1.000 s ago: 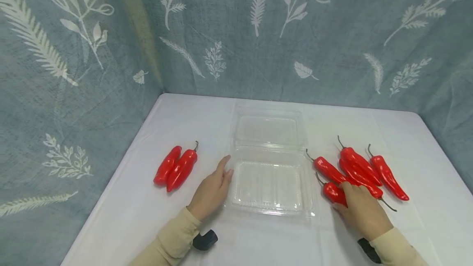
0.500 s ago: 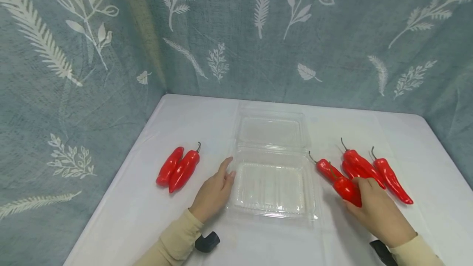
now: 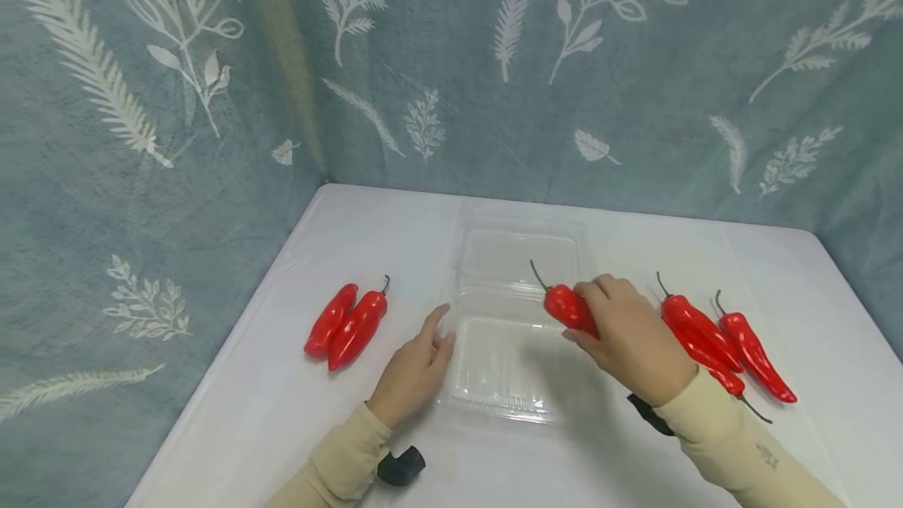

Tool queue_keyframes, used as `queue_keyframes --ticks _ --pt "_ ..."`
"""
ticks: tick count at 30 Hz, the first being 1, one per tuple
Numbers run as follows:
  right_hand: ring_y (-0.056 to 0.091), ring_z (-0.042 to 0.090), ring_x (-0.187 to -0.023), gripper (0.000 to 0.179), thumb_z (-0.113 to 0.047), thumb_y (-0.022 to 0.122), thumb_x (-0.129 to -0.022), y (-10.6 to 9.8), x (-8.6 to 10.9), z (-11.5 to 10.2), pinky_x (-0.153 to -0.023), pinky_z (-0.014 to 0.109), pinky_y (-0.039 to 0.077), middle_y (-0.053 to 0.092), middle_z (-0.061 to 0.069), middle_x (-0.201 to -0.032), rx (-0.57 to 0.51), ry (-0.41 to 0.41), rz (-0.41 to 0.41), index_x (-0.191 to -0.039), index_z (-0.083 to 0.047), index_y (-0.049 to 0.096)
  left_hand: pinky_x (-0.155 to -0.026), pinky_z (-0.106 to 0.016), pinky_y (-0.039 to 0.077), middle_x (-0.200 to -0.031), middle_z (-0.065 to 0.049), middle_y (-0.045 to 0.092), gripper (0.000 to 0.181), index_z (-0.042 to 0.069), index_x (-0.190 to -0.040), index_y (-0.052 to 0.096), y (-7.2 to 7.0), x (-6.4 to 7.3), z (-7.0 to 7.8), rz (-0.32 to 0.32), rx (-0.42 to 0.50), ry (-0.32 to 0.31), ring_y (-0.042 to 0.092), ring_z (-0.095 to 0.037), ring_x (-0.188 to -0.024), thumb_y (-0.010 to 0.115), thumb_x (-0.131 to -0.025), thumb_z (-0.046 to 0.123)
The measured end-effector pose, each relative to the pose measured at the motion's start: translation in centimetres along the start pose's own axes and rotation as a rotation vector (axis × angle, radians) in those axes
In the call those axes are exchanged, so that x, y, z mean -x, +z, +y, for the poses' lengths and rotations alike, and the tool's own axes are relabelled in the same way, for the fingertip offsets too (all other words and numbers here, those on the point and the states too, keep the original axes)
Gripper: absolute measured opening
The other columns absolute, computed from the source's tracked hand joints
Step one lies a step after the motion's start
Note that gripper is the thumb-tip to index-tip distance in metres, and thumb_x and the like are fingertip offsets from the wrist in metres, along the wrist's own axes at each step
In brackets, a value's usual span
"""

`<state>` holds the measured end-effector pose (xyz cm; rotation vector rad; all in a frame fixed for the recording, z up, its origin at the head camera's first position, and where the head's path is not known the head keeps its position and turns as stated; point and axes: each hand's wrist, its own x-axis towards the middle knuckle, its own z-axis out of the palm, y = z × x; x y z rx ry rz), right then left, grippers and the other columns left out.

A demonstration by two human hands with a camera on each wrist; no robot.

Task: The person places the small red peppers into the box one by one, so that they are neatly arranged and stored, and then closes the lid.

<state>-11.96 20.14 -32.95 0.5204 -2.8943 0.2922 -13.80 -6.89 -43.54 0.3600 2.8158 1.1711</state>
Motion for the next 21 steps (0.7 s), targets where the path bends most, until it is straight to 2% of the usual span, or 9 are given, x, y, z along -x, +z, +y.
queue_keyframes --ticks 5,11,17,21 --pt "0.058 0.024 -0.086 0.053 -0.022 0.087 -0.067 1.2 -2.7 -1.6 -0.073 0.038 0.055 0.062 0.008 -0.096 0.029 -0.114 -0.048 -0.110 -0.005 0.061 -0.055 -0.024 0.044 -0.081 0.000 0.059 0.055 0.010 -0.146 0.034 0.3 0.1 0.1 -0.021 0.009 -0.019 0.050 -0.009 -0.056 0.053 -0.097 0.027" --pt "0.057 0.023 -0.084 0.046 -0.019 0.086 -0.069 2.7 -4.9 -2.3 -0.073 0.035 0.055 0.061 0.008 -0.093 0.075 -0.224 -0.094 -0.105 -0.003 0.061 -0.051 -0.023 0.044 -0.075 0.005 0.057 0.057 0.011 -0.146 0.034 0.3 0.1 0.3 -0.019 0.011 -0.011 0.048 -0.008 -0.052 0.055 -0.096 0.028" --pt "0.058 0.021 -0.082 0.040 -0.019 0.085 -0.070 4.1 -5.9 -2.7 -0.069 0.035 0.055 0.061 0.006 -0.090 0.176 -0.294 -0.165 -0.100 -0.005 0.062 -0.050 -0.022 0.043 -0.076 0.004 0.058 0.056 0.009 -0.144 0.035 0.0 -0.1 0.2 -0.012 0.000 0.018 0.047 -0.007 -0.050 0.056 -0.095 0.027" --pt "0.061 0.023 -0.082 0.035 -0.009 0.082 -0.072 5.3 -6.1 -3.0 -0.072 0.037 0.056 0.063 0.008 -0.092 0.202 -0.339 -0.200 -0.100 -0.004 0.062 -0.050 -0.022 0.042 -0.076 0.004 0.058 0.056 0.009 -0.144 0.035 -0.2 -0.2 0.0 0.000 -0.008 0.027 0.047 -0.006 -0.050 0.056 -0.095 0.026"
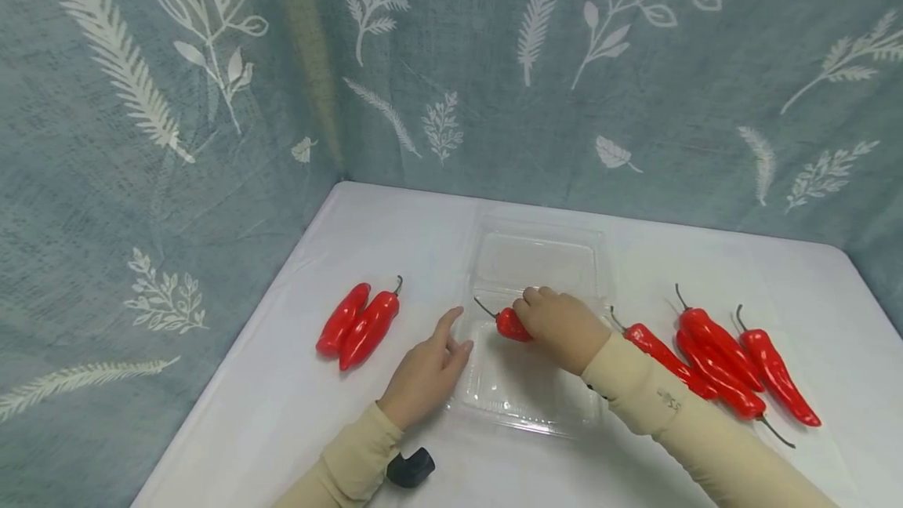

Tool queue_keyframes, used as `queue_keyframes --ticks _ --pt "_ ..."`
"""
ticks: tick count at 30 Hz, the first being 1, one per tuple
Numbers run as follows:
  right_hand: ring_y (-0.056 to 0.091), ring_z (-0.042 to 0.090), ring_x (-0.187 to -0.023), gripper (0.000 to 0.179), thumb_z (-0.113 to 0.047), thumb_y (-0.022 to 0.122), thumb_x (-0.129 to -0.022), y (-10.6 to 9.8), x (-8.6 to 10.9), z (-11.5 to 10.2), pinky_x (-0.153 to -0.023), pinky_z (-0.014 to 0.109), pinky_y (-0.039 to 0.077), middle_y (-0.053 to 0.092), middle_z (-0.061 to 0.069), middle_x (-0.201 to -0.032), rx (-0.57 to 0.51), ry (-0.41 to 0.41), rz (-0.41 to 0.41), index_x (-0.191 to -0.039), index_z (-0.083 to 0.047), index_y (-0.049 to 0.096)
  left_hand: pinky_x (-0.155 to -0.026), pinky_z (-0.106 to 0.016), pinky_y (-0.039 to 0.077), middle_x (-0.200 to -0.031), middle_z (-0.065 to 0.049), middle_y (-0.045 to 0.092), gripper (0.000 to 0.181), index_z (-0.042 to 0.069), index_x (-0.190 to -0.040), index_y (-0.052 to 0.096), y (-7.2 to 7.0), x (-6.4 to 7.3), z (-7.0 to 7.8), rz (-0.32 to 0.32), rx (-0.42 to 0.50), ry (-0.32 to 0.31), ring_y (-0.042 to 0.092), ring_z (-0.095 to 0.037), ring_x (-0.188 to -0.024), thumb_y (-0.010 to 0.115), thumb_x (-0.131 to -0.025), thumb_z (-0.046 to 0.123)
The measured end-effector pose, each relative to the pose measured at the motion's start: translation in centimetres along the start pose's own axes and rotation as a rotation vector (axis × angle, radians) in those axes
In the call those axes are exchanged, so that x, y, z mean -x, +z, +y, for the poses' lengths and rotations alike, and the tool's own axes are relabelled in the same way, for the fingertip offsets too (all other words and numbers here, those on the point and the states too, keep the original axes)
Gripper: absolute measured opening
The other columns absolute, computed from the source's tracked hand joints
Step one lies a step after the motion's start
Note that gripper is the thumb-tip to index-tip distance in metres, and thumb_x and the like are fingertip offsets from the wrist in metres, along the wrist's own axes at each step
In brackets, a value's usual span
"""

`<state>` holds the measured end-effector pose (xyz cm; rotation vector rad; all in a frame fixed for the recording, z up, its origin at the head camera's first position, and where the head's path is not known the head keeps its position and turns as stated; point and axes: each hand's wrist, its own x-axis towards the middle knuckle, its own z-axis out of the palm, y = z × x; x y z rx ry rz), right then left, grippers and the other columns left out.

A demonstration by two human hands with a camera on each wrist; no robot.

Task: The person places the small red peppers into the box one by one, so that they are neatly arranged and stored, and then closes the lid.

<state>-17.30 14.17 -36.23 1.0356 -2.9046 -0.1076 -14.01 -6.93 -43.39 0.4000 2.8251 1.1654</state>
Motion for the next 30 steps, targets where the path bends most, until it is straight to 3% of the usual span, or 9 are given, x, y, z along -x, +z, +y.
queue_keyframes --ticks 6,17,30 --pt "0.059 0.024 -0.067 0.021 0.003 0.075 -0.073 1.8 -0.1 -0.2 -0.061 0.036 0.054 0.056 0.009 -0.078 0.048 -0.047 0.069 -0.086 -0.001 0.060 -0.050 -0.022 0.042 -0.076 0.003 0.058 0.056 0.008 -0.144 0.035 -0.2 0.0 0.1 0.004 0.003 0.005 0.047 -0.006 -0.051 0.056 -0.095 0.025" --pt "0.057 0.022 -0.059 0.022 -0.003 0.077 -0.072 3.6 -0.2 -0.7 -0.050 0.033 0.049 0.055 0.007 -0.072 0.148 -0.030 0.156 -0.082 -0.003 0.057 -0.051 -0.020 0.043 -0.076 0.002 0.060 0.058 0.008 -0.144 0.036 -0.2 0.2 0.2 -0.005 -0.013 0.008 0.047 -0.004 -0.051 0.058 -0.094 0.026" --pt "0.058 0.019 -0.061 0.025 -0.007 0.078 -0.073 3.9 0.0 -0.9 -0.051 0.030 0.048 0.058 0.005 -0.077 0.259 -0.017 0.131 -0.088 -0.006 0.057 -0.052 -0.020 0.042 -0.076 0.003 0.058 0.058 0.007 -0.144 0.036 -0.1 0.1 0.4 0.003 -0.032 0.015 0.048 -0.004 -0.053 0.059 -0.093 0.026"
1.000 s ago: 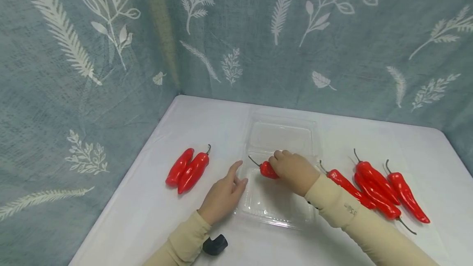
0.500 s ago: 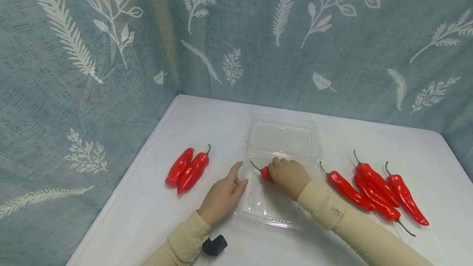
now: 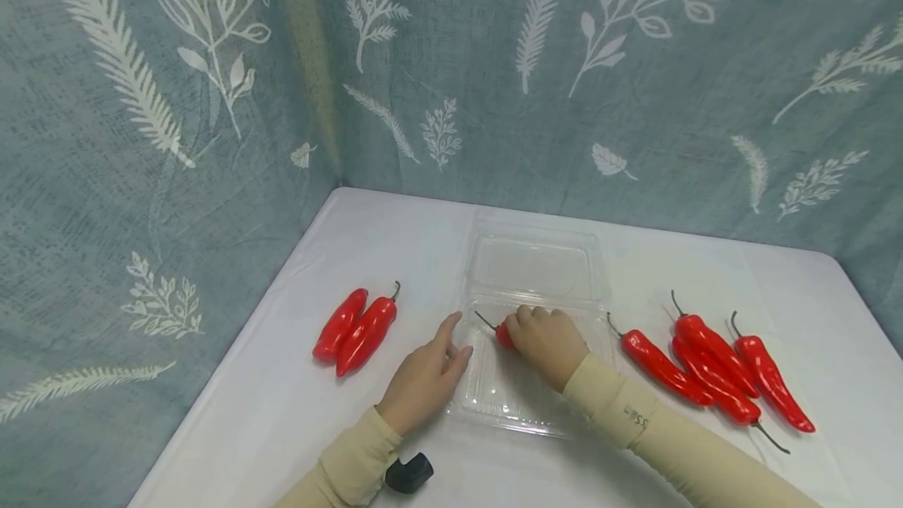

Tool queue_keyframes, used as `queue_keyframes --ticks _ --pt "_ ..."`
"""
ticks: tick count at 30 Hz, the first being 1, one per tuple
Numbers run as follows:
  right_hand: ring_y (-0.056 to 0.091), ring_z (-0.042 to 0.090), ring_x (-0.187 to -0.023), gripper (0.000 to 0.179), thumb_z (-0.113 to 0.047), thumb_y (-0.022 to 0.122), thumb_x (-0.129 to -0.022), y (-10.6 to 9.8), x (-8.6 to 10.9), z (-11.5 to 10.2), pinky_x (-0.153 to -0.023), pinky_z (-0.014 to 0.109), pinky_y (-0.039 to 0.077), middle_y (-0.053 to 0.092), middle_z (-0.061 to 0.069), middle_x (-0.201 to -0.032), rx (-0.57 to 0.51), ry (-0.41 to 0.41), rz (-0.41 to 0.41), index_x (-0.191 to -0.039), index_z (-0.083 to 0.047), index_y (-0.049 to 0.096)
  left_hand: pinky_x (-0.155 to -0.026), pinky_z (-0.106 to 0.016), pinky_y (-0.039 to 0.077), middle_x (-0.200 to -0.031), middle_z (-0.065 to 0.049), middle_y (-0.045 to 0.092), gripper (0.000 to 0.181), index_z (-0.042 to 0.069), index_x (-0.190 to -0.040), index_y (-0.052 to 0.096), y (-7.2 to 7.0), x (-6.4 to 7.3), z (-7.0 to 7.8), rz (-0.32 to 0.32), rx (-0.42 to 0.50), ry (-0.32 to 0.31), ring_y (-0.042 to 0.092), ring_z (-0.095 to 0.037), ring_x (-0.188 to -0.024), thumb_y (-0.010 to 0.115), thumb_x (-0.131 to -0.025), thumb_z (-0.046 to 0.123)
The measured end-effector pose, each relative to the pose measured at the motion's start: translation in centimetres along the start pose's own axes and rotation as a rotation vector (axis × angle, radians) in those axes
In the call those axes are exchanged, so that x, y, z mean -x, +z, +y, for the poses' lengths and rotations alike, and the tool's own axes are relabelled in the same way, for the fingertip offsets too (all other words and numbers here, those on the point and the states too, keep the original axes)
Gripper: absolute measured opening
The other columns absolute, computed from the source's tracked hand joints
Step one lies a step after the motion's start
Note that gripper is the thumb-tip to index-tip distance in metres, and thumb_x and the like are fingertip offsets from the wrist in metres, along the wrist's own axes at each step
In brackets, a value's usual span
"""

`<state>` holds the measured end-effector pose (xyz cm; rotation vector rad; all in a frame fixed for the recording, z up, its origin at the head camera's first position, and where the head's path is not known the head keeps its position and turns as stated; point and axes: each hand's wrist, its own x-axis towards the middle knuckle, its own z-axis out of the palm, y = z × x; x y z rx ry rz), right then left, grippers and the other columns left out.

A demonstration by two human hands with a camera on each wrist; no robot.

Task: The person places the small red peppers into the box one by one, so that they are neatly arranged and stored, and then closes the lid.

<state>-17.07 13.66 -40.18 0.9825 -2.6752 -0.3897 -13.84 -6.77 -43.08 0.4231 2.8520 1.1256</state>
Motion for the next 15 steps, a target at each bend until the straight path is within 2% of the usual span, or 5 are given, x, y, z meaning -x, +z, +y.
queue_keyframes --ticks 9,13,15 --pt "0.061 0.020 -0.068 0.029 -0.009 0.080 -0.073 -0.2 1.0 0.7 -0.056 0.031 0.051 0.062 0.006 -0.084 -0.013 0.026 -0.001 -0.093 -0.006 0.059 -0.054 -0.021 0.044 -0.080 0.000 0.060 0.058 0.006 -0.144 0.036 0.5 -0.2 0.6 -0.011 -0.010 0.001 0.052 -0.005 -0.058 0.058 -0.094 0.027" --pt "0.063 0.020 -0.076 0.036 -0.012 0.080 -0.073 -0.7 1.1 1.4 -0.062 0.032 0.054 0.063 0.006 -0.091 -0.071 0.019 -0.047 -0.101 -0.008 0.059 -0.057 -0.023 0.046 -0.086 -0.002 0.063 0.058 0.007 -0.144 0.036 0.4 -0.2 0.7 -0.002 -0.017 -0.027 0.055 -0.006 -0.062 0.058 -0.094 0.028" --pt "0.063 0.019 -0.080 0.039 -0.019 0.081 -0.074 -1.1 1.1 2.1 -0.066 0.032 0.055 0.063 0.005 -0.094 -0.122 0.022 -0.082 -0.106 -0.010 0.059 -0.057 -0.023 0.045 -0.086 -0.002 0.064 0.058 0.009 -0.143 0.037 0.3 -0.2 0.7 0.009 -0.020 -0.039 0.053 -0.006 -0.061 0.059 -0.094 0.028"
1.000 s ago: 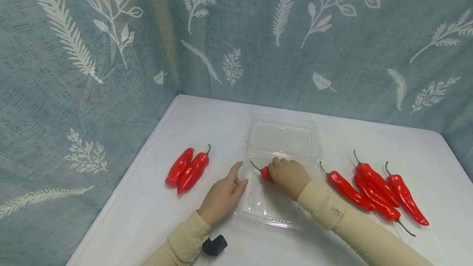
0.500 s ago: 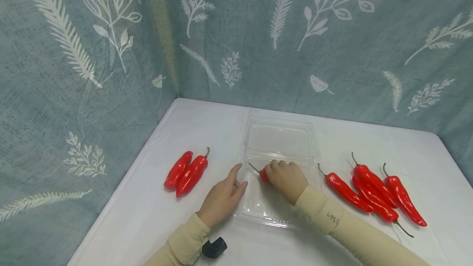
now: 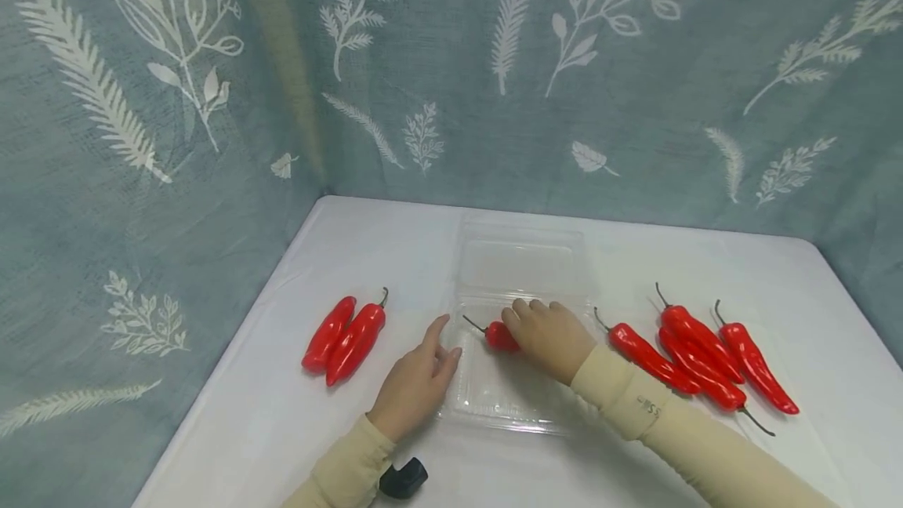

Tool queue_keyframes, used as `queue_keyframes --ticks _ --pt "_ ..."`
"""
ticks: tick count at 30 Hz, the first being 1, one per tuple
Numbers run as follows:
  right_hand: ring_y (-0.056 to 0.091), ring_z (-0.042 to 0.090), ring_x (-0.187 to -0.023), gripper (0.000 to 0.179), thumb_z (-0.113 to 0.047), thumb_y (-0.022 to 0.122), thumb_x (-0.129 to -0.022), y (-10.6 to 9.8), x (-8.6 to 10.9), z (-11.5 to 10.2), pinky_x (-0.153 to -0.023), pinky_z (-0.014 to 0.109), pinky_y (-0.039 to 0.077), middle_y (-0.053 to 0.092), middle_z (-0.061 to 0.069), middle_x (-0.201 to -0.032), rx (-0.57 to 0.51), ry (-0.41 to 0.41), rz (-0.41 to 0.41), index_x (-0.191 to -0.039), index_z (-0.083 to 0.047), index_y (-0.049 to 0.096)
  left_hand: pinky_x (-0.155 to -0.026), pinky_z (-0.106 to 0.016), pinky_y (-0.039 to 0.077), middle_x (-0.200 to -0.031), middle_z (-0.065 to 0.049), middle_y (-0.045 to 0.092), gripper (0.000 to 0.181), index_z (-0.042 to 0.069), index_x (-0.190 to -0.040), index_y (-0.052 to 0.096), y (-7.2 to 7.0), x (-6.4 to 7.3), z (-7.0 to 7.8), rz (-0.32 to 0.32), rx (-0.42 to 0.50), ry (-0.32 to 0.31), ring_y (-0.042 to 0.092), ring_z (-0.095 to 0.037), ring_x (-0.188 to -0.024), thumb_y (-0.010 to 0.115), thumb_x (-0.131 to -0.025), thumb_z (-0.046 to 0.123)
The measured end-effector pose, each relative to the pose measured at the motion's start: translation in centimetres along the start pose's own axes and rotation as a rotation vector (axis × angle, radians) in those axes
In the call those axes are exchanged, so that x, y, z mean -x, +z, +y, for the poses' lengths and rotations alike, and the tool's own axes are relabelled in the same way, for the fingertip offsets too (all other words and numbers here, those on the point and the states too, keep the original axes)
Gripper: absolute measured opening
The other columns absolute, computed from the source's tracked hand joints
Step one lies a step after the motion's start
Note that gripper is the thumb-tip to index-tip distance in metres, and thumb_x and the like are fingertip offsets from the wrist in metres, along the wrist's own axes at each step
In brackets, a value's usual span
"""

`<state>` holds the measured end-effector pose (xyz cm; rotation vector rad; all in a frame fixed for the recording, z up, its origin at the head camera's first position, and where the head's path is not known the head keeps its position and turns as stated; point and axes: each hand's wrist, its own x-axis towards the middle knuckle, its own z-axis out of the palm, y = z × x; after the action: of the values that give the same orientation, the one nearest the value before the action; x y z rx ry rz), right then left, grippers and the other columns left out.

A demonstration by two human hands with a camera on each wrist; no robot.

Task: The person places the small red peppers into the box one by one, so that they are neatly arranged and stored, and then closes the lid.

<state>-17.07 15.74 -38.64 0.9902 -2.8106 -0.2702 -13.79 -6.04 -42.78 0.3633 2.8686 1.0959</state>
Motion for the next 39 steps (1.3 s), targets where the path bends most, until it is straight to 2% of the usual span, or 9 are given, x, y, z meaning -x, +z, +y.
queue_keyframes --ticks 2,6,11,17,22,25,28,34,39 --pt "0.063 0.018 -0.082 0.043 -0.025 0.081 -0.075 -0.6 0.2 0.8 -0.069 0.033 0.055 0.063 0.004 -0.096 -0.061 0.012 -0.024 -0.110 -0.011 0.059 -0.056 -0.023 0.044 -0.084 -0.001 0.063 0.057 0.009 -0.143 0.037 -0.1 0.0 -0.1 0.008 0.004 -0.004 0.051 -0.006 -0.058 0.059 -0.094 0.027" --pt "0.062 0.019 -0.085 0.050 -0.033 0.077 -0.079 -2.1 1.7 3.0 -0.072 0.034 0.056 0.064 0.006 -0.100 -0.186 0.093 -0.041 -0.119 -0.008 0.059 -0.054 -0.022 0.043 -0.080 0.002 0.060 0.057 0.010 -0.143 0.038 -0.2 0.0 -0.1 0.006 0.009 -0.006 0.049 -0.006 -0.056 0.059 -0.094 0.028" --pt "0.065 0.029 -0.095 0.055 -0.031 0.074 -0.083 -3.3 4.2 6.2 -0.080 0.043 0.055 0.064 0.014 -0.110 -0.236 0.227 -0.069 -0.125 -0.001 0.056 -0.056 -0.023 0.044 -0.083 0.001 0.061 0.057 0.009 -0.144 0.037 -0.2 0.0 0.0 -0.002 0.011 -0.015 0.050 -0.006 -0.058 0.058 -0.094 0.028" --pt "0.059 0.040 -0.107 0.055 -0.027 0.074 -0.083 -3.0 7.1 8.7 -0.089 0.052 0.049 0.061 0.025 -0.116 -0.294 0.383 -0.131 -0.123 0.006 0.057 -0.058 -0.024 0.045 -0.084 0.000 0.061 0.057 0.009 -0.145 0.036 -0.3 0.0 0.1 -0.017 0.015 -0.033 0.051 -0.007 -0.060 0.057 -0.095 0.028" --pt "0.056 0.043 -0.105 0.056 -0.029 0.077 -0.080 -1.5 8.9 9.4 -0.086 0.055 0.049 0.060 0.028 -0.114 -0.342 0.479 -0.201 -0.121 0.006 0.060 -0.056 -0.024 0.044 -0.083 0.000 0.060 0.056 0.009 -0.145 0.036 -0.4 -0.1 0.1 -0.021 0.020 -0.024 0.050 -0.007 -0.059 0.055 -0.096 0.027" --pt "0.053 0.045 -0.107 0.058 -0.033 0.078 -0.078 -0.6 9.6 9.6 -0.087 0.059 0.046 0.059 0.028 -0.117 -0.359 0.505 -0.246 -0.119 0.004 0.061 -0.055 -0.024 0.043 -0.082 0.000 0.060 0.056 0.009 -0.145 0.036 -0.3 -0.1 0.1 -0.018 0.019 -0.014 0.049 -0.008 -0.058 0.055 -0.096 0.027" --pt "0.052 0.045 -0.110 0.059 -0.034 0.079 -0.076 0.1 10.1 9.6 -0.087 0.061 0.045 0.059 0.028 -0.118 -0.366 0.507 -0.256 -0.118 0.004 0.063 -0.054 -0.023 0.042 -0.081 0.000 0.059 0.056 0.009 -0.145 0.036 -0.3 0.0 -0.1 -0.016 0.020 -0.018 0.048 -0.008 -0.056 0.056 -0.095 0.027" --pt "0.058 0.038 -0.100 0.049 -0.029 0.079 -0.076 1.1 10.8 9.9 -0.082 0.054 0.050 0.066 0.019 -0.104 -0.357 0.457 -0.217 -0.112 0.003 0.067 -0.054 -0.022 0.042 -0.079 0.002 0.059 0.056 0.011 -0.144 0.037 -0.4 -0.1 -0.2 -0.010 0.016 -0.018 0.048 -0.007 -0.055 0.057 -0.095 0.027" --pt "0.058 0.033 -0.096 0.049 -0.028 0.079 -0.077 1.6 11.0 9.8 -0.081 0.050 0.052 0.066 0.016 -0.101 -0.405 0.500 -0.236 -0.113 0.002 0.066 -0.054 -0.022 0.042 -0.078 0.003 0.059 0.056 0.010 -0.144 0.038 -0.3 -0.1 -0.4 -0.002 0.011 -0.001 0.047 -0.006 -0.055 0.058 -0.094 0.026"
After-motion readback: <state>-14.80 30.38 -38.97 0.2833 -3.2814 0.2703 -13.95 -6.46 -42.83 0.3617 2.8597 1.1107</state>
